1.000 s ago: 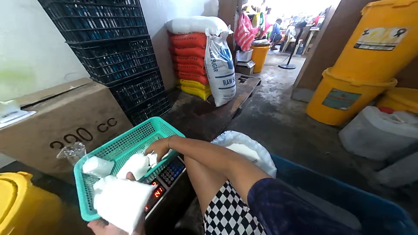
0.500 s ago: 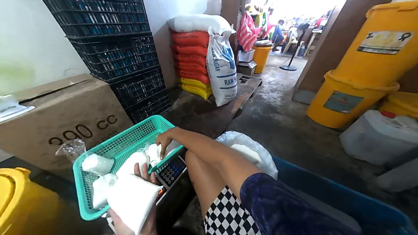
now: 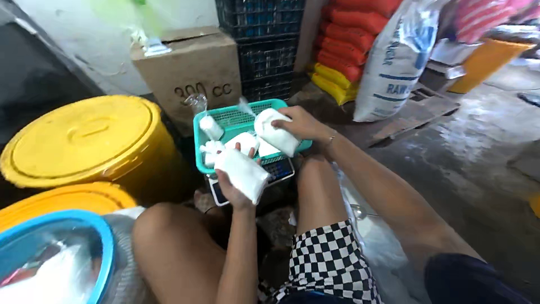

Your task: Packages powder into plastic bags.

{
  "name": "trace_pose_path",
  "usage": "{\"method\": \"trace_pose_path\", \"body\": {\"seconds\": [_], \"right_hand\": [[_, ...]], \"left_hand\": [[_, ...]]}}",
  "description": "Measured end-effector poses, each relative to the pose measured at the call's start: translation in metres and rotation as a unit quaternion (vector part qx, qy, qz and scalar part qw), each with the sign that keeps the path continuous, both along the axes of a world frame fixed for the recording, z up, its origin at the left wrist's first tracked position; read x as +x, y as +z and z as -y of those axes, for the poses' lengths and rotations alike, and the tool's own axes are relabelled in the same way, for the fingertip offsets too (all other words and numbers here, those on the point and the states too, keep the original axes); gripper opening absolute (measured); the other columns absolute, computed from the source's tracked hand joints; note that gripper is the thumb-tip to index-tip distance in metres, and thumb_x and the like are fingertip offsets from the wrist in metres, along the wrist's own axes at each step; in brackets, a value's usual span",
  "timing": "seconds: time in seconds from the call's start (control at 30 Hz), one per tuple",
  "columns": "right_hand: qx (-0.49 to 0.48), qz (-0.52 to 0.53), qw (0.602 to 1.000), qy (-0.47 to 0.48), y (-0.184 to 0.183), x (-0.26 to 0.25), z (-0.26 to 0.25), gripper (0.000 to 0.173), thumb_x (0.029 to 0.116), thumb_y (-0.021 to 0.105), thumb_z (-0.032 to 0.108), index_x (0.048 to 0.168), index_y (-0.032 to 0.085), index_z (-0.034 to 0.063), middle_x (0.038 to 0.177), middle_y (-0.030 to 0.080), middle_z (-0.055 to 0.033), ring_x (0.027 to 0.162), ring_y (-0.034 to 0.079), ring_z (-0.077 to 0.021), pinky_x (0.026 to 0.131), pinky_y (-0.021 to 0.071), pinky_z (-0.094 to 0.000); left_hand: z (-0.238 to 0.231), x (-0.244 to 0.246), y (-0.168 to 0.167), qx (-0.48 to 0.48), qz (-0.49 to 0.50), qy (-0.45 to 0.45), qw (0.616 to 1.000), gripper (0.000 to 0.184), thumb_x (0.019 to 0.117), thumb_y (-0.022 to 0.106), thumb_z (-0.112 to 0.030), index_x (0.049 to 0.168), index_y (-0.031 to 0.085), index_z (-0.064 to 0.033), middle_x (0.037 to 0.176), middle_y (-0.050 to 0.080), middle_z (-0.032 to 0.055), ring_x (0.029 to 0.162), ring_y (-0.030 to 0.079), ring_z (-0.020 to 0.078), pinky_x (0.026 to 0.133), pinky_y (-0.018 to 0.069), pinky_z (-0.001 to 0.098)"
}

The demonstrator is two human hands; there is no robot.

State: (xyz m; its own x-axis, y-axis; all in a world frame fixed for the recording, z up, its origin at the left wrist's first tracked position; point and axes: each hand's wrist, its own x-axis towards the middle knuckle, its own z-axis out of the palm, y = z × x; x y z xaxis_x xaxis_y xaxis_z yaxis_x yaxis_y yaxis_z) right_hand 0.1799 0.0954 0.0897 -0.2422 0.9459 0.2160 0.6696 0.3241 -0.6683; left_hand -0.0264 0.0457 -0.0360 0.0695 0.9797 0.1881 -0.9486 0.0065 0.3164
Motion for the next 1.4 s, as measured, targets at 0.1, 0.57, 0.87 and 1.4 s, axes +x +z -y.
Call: {"method": "trace_pose_path", "body": {"seconds": [0.1, 0.57, 0.87, 1.4], "right_hand": [[-0.056, -0.085, 0.994, -0.034, -0.01, -0.044, 0.042, 0.036, 0.1105, 0.046, 0.027, 0.106, 0.066, -0.0022, 0.087, 0.066, -0.0106, 0.077, 0.064, -0.0146, 0.073, 0.056, -0.0358], [-0.184, -0.077, 0.977, -0.078, -0.051, -0.048, 0.098, 0.054, 0.1141, 0.027, 0.037, 0.163, 0.031, 0.0129, 0.162, 0.041, -0.0133, 0.147, 0.041, -0.026, 0.122, 0.0294, -0.0487], [-0.166, -0.196, 0.943, -0.21, -0.066, -0.006, 0.169, 0.055, 0.1104, 0.033, 0.046, 0.144, 0.053, 0.0066, 0.128, 0.063, -0.0143, 0.116, 0.061, -0.0202, 0.098, 0.0509, -0.043], [-0.15, -0.133, 0.95, -0.24, -0.062, 0.063, 0.268, 0.059, 0.1072, 0.043, 0.048, 0.148, 0.047, 0.0056, 0.118, 0.068, -0.0134, 0.106, 0.068, -0.0226, 0.093, 0.056, -0.0481]], "left_hand": [[0.015, 0.017, 0.005, -0.026, -0.012, 0.019, 0.999, 0.054, 0.103, 0.035, -0.063, 0.131, 0.058, -0.0226, 0.121, 0.071, 0.0012, 0.107, 0.07, 0.0165, 0.087, 0.0605, 0.0414], [0.053, 0.049, 0.03, -0.13, -0.206, -0.128, 0.961, 0.036, 0.1125, 0.026, -0.032, 0.131, 0.05, -0.0121, 0.099, 0.068, 0.0018, 0.089, 0.069, 0.0075, 0.077, 0.0599, 0.0276], [0.109, 0.082, 0.034, -0.09, -0.265, -0.144, 0.949, 0.043, 0.1098, 0.023, -0.04, 0.129, 0.052, -0.0136, 0.103, 0.07, -0.0033, 0.095, 0.068, 0.0021, 0.084, 0.0587, 0.0243], [0.154, 0.142, 0.008, -0.014, -0.417, -0.189, 0.889, 0.041, 0.1107, 0.035, -0.042, 0.132, 0.054, -0.0125, 0.107, 0.07, -0.0015, 0.099, 0.069, 0.0077, 0.086, 0.0609, 0.0327]]}}
